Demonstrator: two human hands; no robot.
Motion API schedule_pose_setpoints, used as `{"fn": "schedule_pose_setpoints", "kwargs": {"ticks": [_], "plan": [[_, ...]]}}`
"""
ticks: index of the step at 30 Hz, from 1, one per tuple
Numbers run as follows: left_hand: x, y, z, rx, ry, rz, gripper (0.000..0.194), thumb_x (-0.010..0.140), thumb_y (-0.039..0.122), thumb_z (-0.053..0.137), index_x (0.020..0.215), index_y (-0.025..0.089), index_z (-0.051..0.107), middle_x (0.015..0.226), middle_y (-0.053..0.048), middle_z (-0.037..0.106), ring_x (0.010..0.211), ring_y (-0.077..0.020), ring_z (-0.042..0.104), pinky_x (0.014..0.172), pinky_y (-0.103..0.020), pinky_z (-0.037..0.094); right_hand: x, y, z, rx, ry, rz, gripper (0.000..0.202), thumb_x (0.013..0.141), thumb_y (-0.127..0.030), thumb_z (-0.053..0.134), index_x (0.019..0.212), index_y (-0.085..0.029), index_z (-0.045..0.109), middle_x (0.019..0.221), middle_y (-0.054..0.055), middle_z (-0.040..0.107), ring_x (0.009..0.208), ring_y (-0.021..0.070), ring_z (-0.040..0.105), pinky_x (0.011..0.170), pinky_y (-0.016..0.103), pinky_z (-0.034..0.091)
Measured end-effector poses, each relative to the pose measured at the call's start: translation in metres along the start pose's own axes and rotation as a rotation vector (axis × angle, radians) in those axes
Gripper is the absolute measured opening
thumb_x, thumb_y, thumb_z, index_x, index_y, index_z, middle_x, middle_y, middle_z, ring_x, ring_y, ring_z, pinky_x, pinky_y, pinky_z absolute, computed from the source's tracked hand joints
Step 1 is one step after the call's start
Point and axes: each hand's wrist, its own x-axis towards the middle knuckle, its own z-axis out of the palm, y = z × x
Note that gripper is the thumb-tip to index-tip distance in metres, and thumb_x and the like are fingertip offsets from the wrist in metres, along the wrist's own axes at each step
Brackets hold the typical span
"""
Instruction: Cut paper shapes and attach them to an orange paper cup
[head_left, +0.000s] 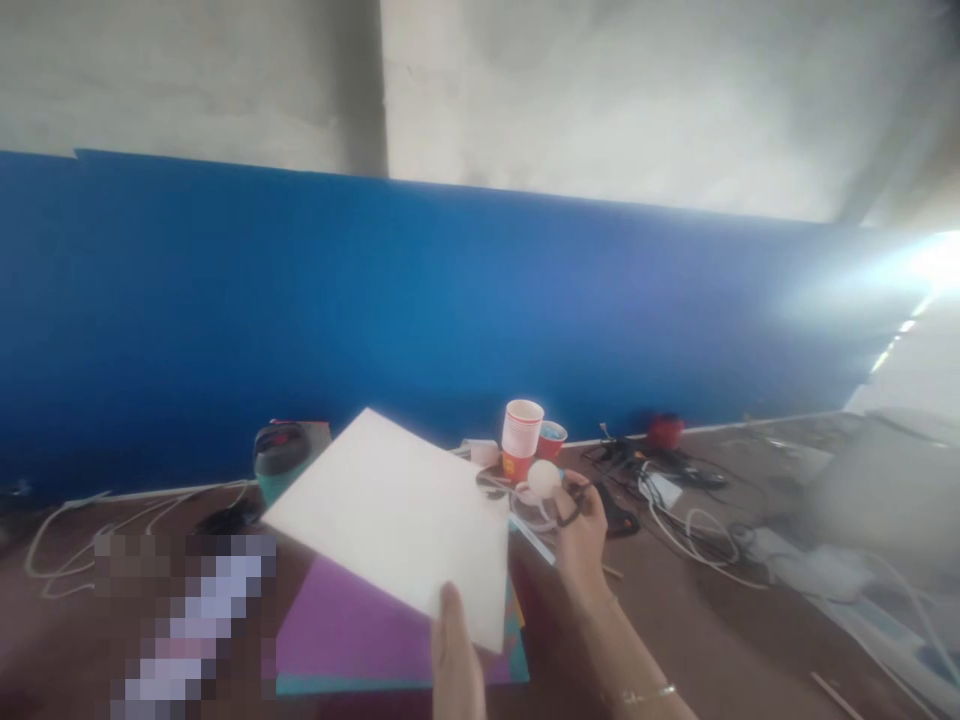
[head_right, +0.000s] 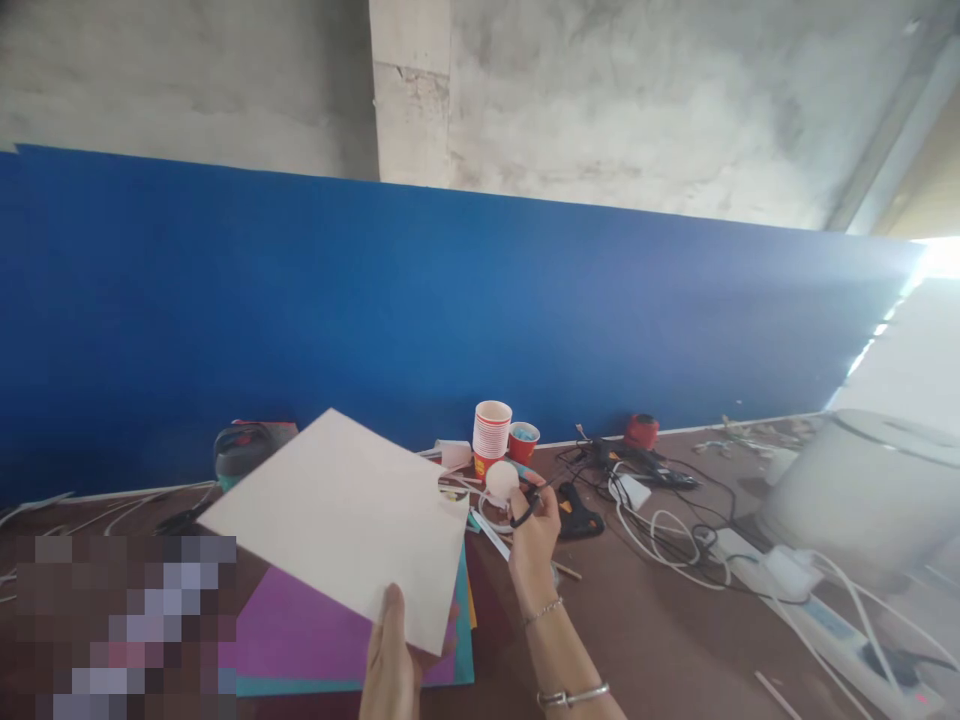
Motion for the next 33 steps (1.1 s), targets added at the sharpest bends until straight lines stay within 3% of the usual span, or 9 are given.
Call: {"fn": "schedule_pose_setpoints", "kwargs": {"ticks": [6, 9, 11, 13, 15, 16, 21, 29, 33], "plan": [[-0.008, 0.009, 0.019, -0.306, -0.035, -0.309, 0.038, 0.076, 0.056, 0.055, 0.096, 0.025, 0.063, 0.094, -0.012, 0.069, 0.099, -0.0295, 0.063, 0.084, -0.04, 0.05, -0.011, 0.009, 0.011, -0.057, -0.227, 0.038, 0.035, 0.061, -0.03, 0.073, 0.091, -0.02, 0.059, 0.076, -0.001, 0.061, 0.06, 0.0123, 0.054, 0.056, 0.025, 0.044], [-0.015, 0.019, 0.019, -0.212, -0.179, -0.527, 0.043, 0.072, 0.055, 0.06, 0.08, 0.012, 0.062, 0.074, -0.018, 0.067, 0.075, -0.0286, 0.068, 0.073, -0.038, 0.052, -0.019, 0.009, 0.016, -0.092, -0.342, 0.067, 0.031, 0.059, -0.029, 0.075, 0.085, -0.02, 0.061, 0.072, -0.001, 0.061, 0.062, 0.0141, 0.055, 0.057, 0.026, 0.044], [-0.017, 0.028, 0.015, -0.047, -0.285, -0.581, 0.044, 0.069, 0.054, 0.063, 0.074, 0.011, 0.061, 0.064, -0.014, 0.064, 0.056, -0.0229, 0.065, 0.058, -0.034, 0.052, -0.025, 0.007, 0.018, -0.119, -0.415, 0.079, 0.033, 0.058, -0.029, 0.076, 0.086, -0.02, 0.061, 0.075, 0.0, 0.062, 0.065, 0.0152, 0.055, 0.058, 0.026, 0.045], [-0.012, 0.041, 0.011, 0.076, -0.2, -0.254, 0.04, 0.063, 0.052, 0.07, 0.074, 0.016, 0.058, 0.058, -0.004, 0.06, 0.046, -0.0165, 0.058, 0.046, -0.027, 0.047, -0.032, 0.004, 0.02, -0.131, -0.48, 0.093, 0.032, 0.06, -0.029, 0.075, 0.088, -0.021, 0.061, 0.077, 0.001, 0.063, 0.066, 0.0161, 0.056, 0.059, 0.027, 0.045], [-0.001, 0.056, 0.007, 0.072, 0.009, 0.058, 0.047, 0.051, 0.046, 0.08, 0.082, 0.019, 0.057, 0.072, -0.003, 0.062, 0.057, -0.017, 0.062, 0.049, -0.026, 0.048, -0.04, 0.004, 0.023, -0.138, -0.519, 0.087, 0.031, 0.061, -0.028, 0.074, 0.088, -0.021, 0.061, 0.076, 0.001, 0.062, 0.066, 0.0165, 0.055, 0.06, 0.027, 0.045], [0.005, 0.064, 0.005, 0.05, 0.032, 0.136, 0.05, 0.05, 0.044, 0.081, 0.086, 0.019, 0.057, 0.079, -0.004, 0.063, 0.066, -0.0185, 0.064, 0.056, -0.027, 0.051, -0.044, 0.005, 0.025, -0.144, -0.535, 0.08, 0.03, 0.061, -0.028, 0.075, 0.086, -0.02, 0.061, 0.075, 0.001, 0.062, 0.066, 0.0166, 0.055, 0.061, 0.028, 0.045], [0.023, 0.087, -0.009, 0.049, -0.032, 0.144, 0.034, 0.058, 0.041, 0.077, 0.07, 0.014, 0.059, 0.077, -0.007, 0.067, 0.072, -0.0201, 0.066, 0.065, -0.029, 0.051, -0.063, 0.024, 0.029, -0.2, -0.622, 0.157, 0.028, 0.061, -0.027, 0.074, 0.085, -0.019, 0.061, 0.066, -0.001, 0.059, 0.057, 0.0136, 0.053, 0.054, 0.026, 0.043], [0.024, 0.09, -0.021, -0.049, 0.063, 0.159, 0.033, 0.059, 0.039, 0.077, 0.076, 0.015, 0.062, 0.08, -0.005, 0.068, 0.068, -0.018, 0.065, 0.055, -0.024, 0.046, -0.067, 0.029, 0.023, -0.337, -0.826, 0.315, 0.044, 0.066, -0.049, 0.069, 0.093, -0.016, 0.061, 0.057, 0.0, 0.059, 0.052, 0.0132, 0.055, 0.044, 0.022, 0.038], [0.029, 0.091, -0.022, -0.162, 0.048, 0.149, 0.033, 0.057, 0.036, 0.079, 0.071, 0.016, 0.059, 0.081, -0.005, 0.068, 0.08, -0.0213, 0.066, 0.068, -0.027, 0.049, -0.074, 0.039, 0.021, -0.369, -0.914, 0.385, 0.046, 0.068, -0.058, 0.063, 0.089, -0.017, 0.055, 0.051, -0.003, 0.057, 0.043, 0.0107, 0.052, 0.038, 0.018, 0.034]]}}
